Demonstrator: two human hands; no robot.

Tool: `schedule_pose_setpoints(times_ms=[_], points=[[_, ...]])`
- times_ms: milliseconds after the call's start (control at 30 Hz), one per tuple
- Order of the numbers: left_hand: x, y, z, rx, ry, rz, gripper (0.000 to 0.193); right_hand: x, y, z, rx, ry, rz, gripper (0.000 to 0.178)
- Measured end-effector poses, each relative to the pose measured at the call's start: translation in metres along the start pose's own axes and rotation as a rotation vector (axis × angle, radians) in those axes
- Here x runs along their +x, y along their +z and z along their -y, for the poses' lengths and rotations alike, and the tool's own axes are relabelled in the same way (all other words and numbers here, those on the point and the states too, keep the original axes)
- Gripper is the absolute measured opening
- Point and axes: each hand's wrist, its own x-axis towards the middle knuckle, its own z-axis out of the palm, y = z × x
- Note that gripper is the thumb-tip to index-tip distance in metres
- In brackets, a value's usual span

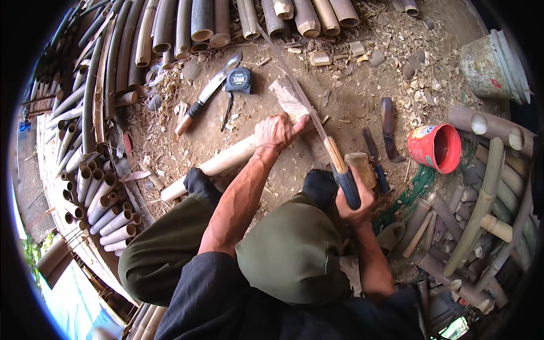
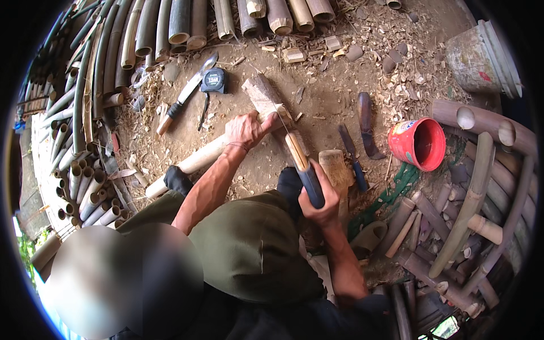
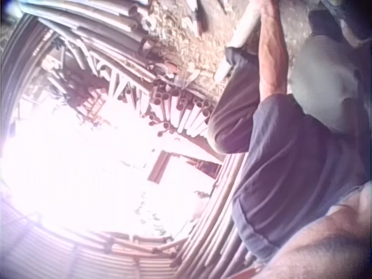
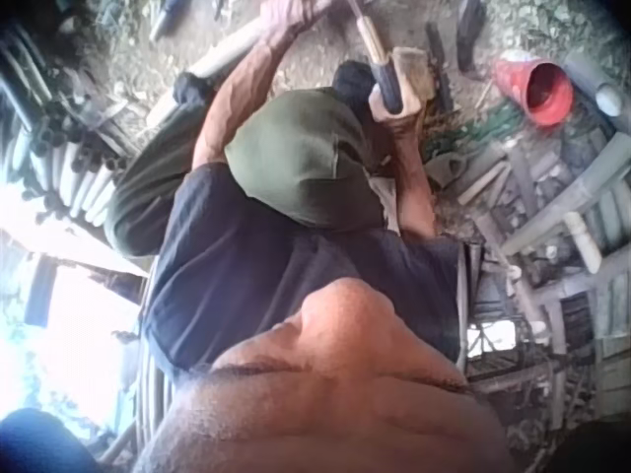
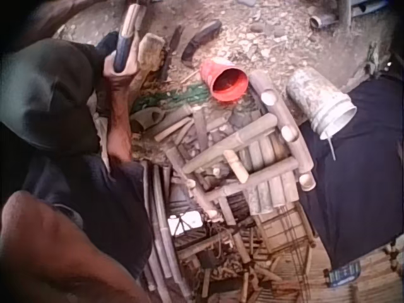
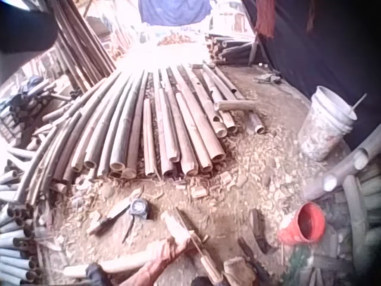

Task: The person sits on the ground and uses a hand saw to cut a bamboo pole in half lengthwise. They then use a wooden mallet and a metal chisel to split the bamboo halves into thinner strips. Finally, they use a knife to shave and smooth the edges of the bamboo strips.

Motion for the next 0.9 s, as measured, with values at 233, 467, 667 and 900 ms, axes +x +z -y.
schedule_pose_setpoints(times_ms=[233, 467, 667, 900], points=[[0.001, -0.008, 0.021, 0.132, 0.253, 0.143, 0.055, -0.15, -0.088, -0.002, -0.246, 0.033, 0.092, 0.058], [0.004, -0.005, 0.009, 0.118, 0.116, 0.123, 0.044, 0.021, 0.013, 0.005, 0.035, -0.02, 0.003, 0.056], [0.005, 0.003, 0.018, 0.127, 0.043, 0.168, 0.051, -0.157, -0.095, 0.002, -0.309, 0.069, 0.12, 0.055], [0.004, 0.011, 0.0, 0.099, 0.11, 0.122, 0.056, 0.018, 0.013, -0.003, -0.005, 0.033, 0.007, 0.055]])
